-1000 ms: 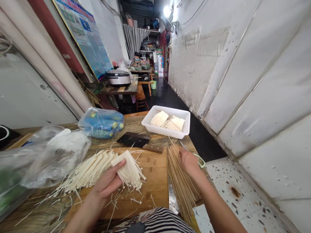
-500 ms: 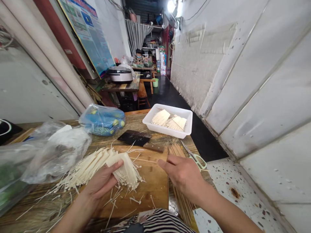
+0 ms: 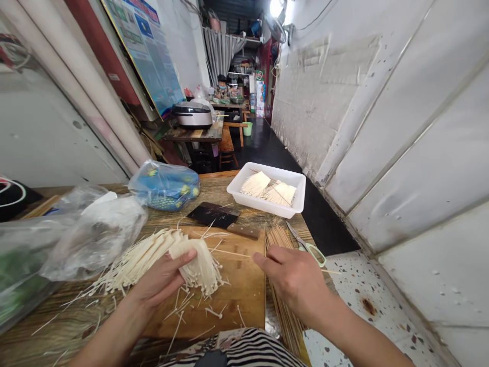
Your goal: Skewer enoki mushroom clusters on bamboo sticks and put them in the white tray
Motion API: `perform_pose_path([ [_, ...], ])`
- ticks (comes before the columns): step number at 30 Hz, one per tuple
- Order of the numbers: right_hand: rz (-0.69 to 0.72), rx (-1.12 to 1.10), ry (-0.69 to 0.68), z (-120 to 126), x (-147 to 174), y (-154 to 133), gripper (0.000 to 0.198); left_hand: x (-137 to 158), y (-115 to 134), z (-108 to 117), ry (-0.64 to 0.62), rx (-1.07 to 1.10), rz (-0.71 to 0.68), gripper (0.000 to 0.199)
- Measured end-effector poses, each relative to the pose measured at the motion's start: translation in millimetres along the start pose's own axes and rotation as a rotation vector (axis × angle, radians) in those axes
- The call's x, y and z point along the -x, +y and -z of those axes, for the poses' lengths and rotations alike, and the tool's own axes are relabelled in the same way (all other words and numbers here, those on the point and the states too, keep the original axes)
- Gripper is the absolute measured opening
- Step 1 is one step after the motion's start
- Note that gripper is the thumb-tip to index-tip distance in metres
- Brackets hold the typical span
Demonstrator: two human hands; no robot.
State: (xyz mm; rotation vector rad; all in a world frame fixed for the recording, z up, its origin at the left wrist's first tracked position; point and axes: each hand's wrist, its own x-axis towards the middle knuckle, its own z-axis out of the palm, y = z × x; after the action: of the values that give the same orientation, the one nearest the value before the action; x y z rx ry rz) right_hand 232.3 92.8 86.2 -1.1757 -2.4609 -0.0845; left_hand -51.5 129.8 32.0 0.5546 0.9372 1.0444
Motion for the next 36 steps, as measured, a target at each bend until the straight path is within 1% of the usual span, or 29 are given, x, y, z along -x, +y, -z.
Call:
perform_pose_path([
  [4,0.025,0.041,-0.009,-1,2,1,0.032,0,0,1,-0.033,-0.027,0.015,0.024],
  [7,0.042,0.063,-0.005,-1,2,0,0.031,1,1,1,-0.029,-0.033,0.017,0.021],
  [12,0.045,0.068,0.003,1,3,-2,0.031,3,4,-2,-0.008,-0.042,0.016,0.024],
  [16,0.057,0.079,0.015,2,3,-3,0.031,5,6,-2,-0.018,-0.05,0.015,0.023],
  [21,0.057,0.068,0.02,2,4,-3,0.03,6,7,-3,-0.001,-0.047,0.016,0.024],
  [30,0.057,0.062,0.0,3,5,-4,0.03,7,8,-4,0.003,-0.074,0.016,0.028],
  [36,0.074,0.073,0.028,5,3,-4,0.03,7,10,-5,-0.019,-0.111,0.004,0.029],
])
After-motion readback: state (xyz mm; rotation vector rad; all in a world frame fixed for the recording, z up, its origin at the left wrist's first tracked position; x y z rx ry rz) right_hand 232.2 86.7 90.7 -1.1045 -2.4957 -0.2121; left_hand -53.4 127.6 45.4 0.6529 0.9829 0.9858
